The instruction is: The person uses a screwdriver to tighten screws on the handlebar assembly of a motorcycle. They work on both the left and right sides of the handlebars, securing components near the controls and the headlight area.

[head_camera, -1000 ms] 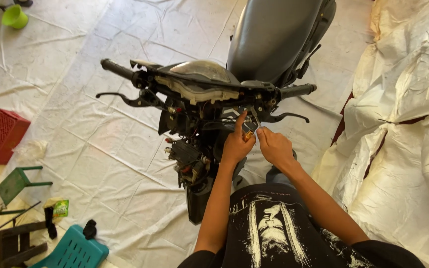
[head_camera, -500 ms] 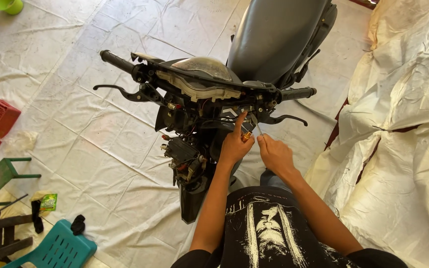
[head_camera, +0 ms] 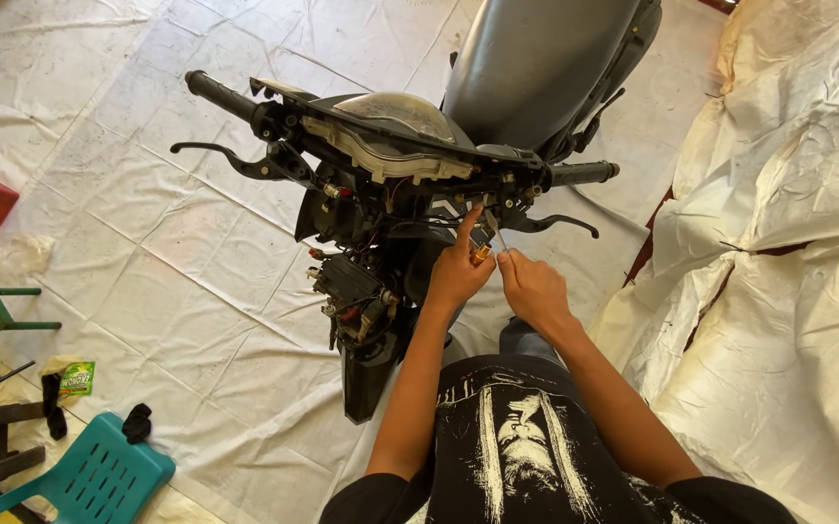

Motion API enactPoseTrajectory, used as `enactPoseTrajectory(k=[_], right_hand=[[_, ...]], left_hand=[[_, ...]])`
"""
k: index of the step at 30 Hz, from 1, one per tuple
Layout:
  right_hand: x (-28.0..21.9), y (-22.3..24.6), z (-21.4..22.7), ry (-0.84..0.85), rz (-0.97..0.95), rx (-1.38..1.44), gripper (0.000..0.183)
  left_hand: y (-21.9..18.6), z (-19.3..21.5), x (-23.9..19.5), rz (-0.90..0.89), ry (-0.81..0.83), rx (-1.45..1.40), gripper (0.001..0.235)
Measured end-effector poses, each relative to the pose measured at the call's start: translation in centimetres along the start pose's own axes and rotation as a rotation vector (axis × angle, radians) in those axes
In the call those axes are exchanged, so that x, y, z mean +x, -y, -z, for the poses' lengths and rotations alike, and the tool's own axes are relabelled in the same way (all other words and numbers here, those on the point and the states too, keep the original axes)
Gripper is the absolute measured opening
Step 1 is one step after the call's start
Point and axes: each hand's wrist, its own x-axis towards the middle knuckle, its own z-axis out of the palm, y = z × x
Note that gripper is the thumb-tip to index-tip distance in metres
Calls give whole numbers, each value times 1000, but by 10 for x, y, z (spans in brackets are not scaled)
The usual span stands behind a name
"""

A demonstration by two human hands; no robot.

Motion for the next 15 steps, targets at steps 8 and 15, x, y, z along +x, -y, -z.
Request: enactPoseTrajectory(k=[8, 15], right_hand=[[4, -11, -13, -138, 56, -64, 52], [-13, -9, -20, -7, -13, 74, 52]], left_hand=[[-4, 4, -3, 16, 17, -15, 80], [-5, 7, -4, 1, 18, -19, 80]])
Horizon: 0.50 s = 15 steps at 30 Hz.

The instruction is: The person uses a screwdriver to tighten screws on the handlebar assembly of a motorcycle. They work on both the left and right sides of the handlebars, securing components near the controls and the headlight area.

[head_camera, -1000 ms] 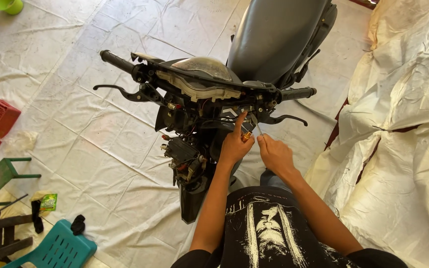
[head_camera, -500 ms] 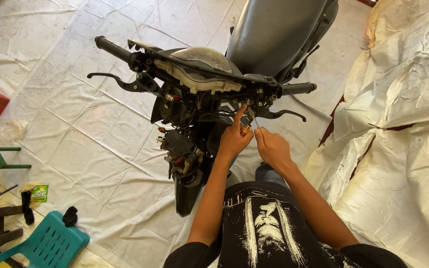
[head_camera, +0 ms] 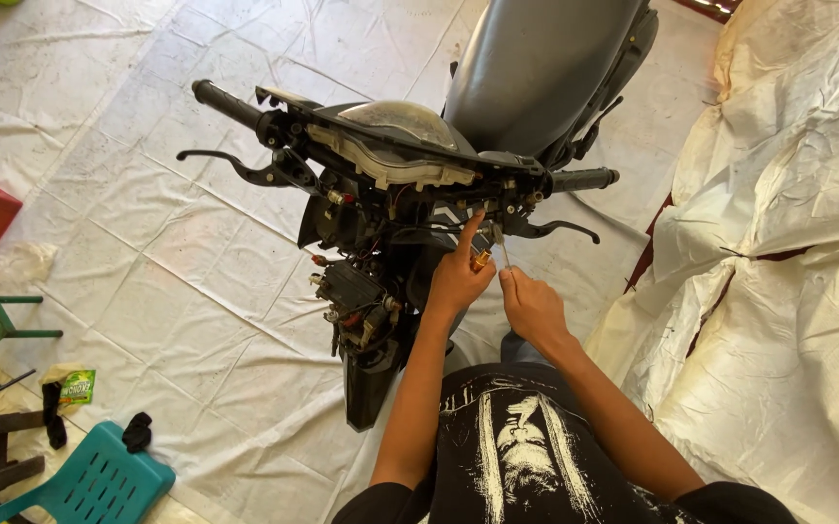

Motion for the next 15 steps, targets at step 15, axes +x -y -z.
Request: enactPoseTrajectory(k=[15], right_hand=[[36, -8, 31, -2, -69, -142, 64]], left_hand=[[6, -8, 2, 11, -3, -8, 83]])
